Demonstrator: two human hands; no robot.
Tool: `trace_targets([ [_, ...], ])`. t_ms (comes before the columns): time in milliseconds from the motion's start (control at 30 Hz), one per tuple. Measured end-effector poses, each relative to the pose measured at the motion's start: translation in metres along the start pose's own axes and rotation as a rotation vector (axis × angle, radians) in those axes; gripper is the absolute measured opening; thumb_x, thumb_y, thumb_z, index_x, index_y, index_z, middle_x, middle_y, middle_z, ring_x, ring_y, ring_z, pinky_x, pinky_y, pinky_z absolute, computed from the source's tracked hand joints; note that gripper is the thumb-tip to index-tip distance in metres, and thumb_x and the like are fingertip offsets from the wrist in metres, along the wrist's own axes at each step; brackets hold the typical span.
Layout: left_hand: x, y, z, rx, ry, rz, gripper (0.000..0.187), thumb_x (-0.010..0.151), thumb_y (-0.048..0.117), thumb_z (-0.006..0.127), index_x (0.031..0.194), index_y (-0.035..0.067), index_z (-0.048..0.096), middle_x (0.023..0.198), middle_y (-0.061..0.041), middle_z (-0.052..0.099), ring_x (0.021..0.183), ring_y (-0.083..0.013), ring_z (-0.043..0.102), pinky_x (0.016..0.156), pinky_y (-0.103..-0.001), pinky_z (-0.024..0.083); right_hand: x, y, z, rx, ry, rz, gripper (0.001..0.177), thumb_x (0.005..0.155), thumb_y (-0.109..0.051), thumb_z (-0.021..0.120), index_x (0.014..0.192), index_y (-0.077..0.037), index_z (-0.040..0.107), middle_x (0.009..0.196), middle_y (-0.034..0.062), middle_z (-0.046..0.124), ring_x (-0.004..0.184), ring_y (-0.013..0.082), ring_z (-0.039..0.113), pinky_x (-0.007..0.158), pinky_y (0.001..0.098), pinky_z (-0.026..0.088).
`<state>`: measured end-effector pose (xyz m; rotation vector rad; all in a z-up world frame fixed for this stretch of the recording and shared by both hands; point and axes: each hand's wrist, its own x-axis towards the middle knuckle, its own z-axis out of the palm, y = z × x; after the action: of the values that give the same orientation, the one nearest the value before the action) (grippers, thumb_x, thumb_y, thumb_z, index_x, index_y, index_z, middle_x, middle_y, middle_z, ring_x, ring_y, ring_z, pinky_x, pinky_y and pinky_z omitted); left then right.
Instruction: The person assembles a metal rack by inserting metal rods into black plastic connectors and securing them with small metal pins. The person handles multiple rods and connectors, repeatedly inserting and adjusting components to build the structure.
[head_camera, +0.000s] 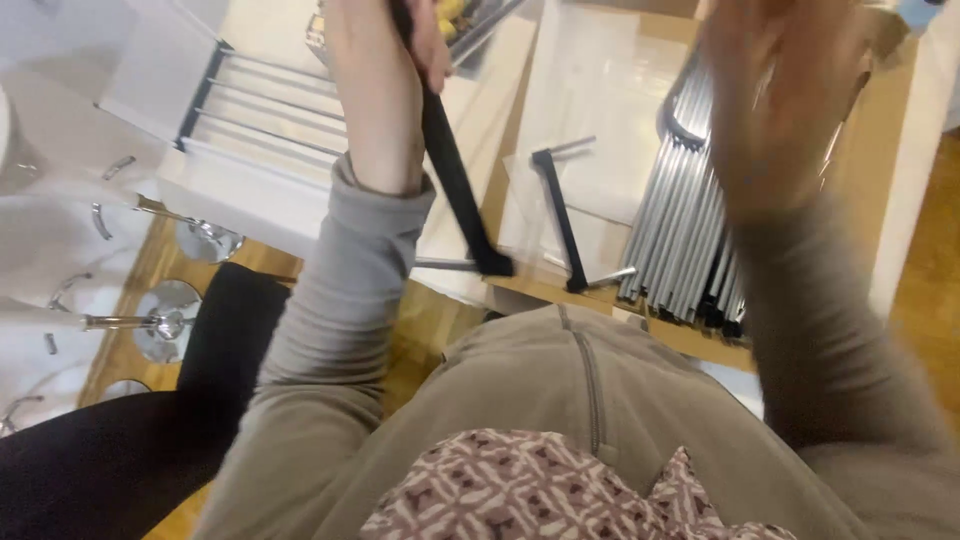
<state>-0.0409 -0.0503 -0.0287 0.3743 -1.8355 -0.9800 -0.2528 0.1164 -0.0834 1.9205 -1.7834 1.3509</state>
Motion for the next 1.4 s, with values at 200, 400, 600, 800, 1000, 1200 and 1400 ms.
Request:
trace_targets([
  [200,0.028,-0.005,0.031,-0.692,0.7,-0.347,0.042,0.088,0.046,0.048,0.063,0.014,0.038,0.049,0.0,0.033,0.039,-0.0129,0.032,0.042,-0.029,0.031,-0.099,-0.039,0.067,0.496,-0.326,0.365,0.036,0.099,-0.033,0.052,0.12,-0.005,0.06,0.102,0.0103,0.062,0.086,0.0212,0.062,0.072,0.0335,0.057],
  [400,0.031,-0.035,0.06,-1.03,0.819,-0.484,0.047,0.1,0.053,0.041,0.079,0.012,0.054,0.052,0.004,0.036,0.044,-0.0112,0.035,0.048,-0.028,0.039,-0.073,-0.038,0.061,1.135,0.193,0.469,0.033,0.113,-0.023,0.036,0.116,0.003,0.056,0.069,0.0061,0.049,0.054,0.018,0.052,0.057,0.0325,0.053],
  [600,-0.003,-0.039,0.044,0.197,-0.015,-0.16,0.026,0.102,0.019,0.07,0.082,0.003,0.067,0.068,-0.013,0.061,0.069,-0.0267,0.06,0.072,-0.039,0.048,-0.032,0.009,0.007,1.37,0.252,0.378,0.033,0.109,-0.022,0.028,0.084,-0.011,0.048,0.052,-0.0052,0.034,0.035,0.0071,0.031,0.028,0.0213,0.032],
  [800,0.02,0.012,0.065,0.567,-0.351,0.66,0.056,0.085,0.013,0.077,0.132,-0.008,0.056,0.129,-0.025,0.064,0.131,-0.0407,0.055,0.107,-0.05,0.037,-0.011,-0.005,0.014,1.5,-0.053,0.308,0.041,0.111,-0.026,0.022,0.087,-0.007,0.05,0.052,-0.0049,0.03,0.034,0.0055,0.028,0.028,0.0203,0.033],
  [1000,0.013,-0.041,0.064,0.658,-0.421,0.757,0.033,0.101,0.035,0.062,0.118,0.008,0.055,0.084,-0.008,0.063,0.072,-0.0359,0.069,0.06,-0.044,0.054,-0.015,-0.026,0.024,2.206,-0.423,0.364,0.047,0.111,-0.046,0.026,0.095,-0.011,0.054,0.052,-0.0035,0.033,0.034,0.0054,0.033,0.027,0.0211,0.037],
  [1200,0.016,-0.06,0.069,0.81,-0.318,0.714,0.033,0.094,0.044,0.069,0.1,0.014,0.057,0.072,0.002,0.056,0.06,-0.025,0.067,0.055,-0.035,0.051,-0.006,-0.021,0.024,2.01,-0.246,0.615,0.045,0.113,-0.048,0.021,0.081,-0.02,0.037,0.058,-0.0093,0.025,0.04,0.0024,0.028,0.032,0.0148,0.029],
  [1400,0.024,-0.059,0.09,0.958,-0.271,0.577,0.029,0.097,0.045,0.06,0.098,0.017,0.052,0.067,0.001,0.053,0.055,-0.0267,0.068,0.051,-0.037,0.053,0.022,0.02,0.015,1.182,-0.173,0.664,0.047,0.112,-0.046,0.028,0.074,-0.021,0.04,0.051,-0.0112,0.029,0.033,0.0038,0.033,0.028,0.0168,0.028],
])
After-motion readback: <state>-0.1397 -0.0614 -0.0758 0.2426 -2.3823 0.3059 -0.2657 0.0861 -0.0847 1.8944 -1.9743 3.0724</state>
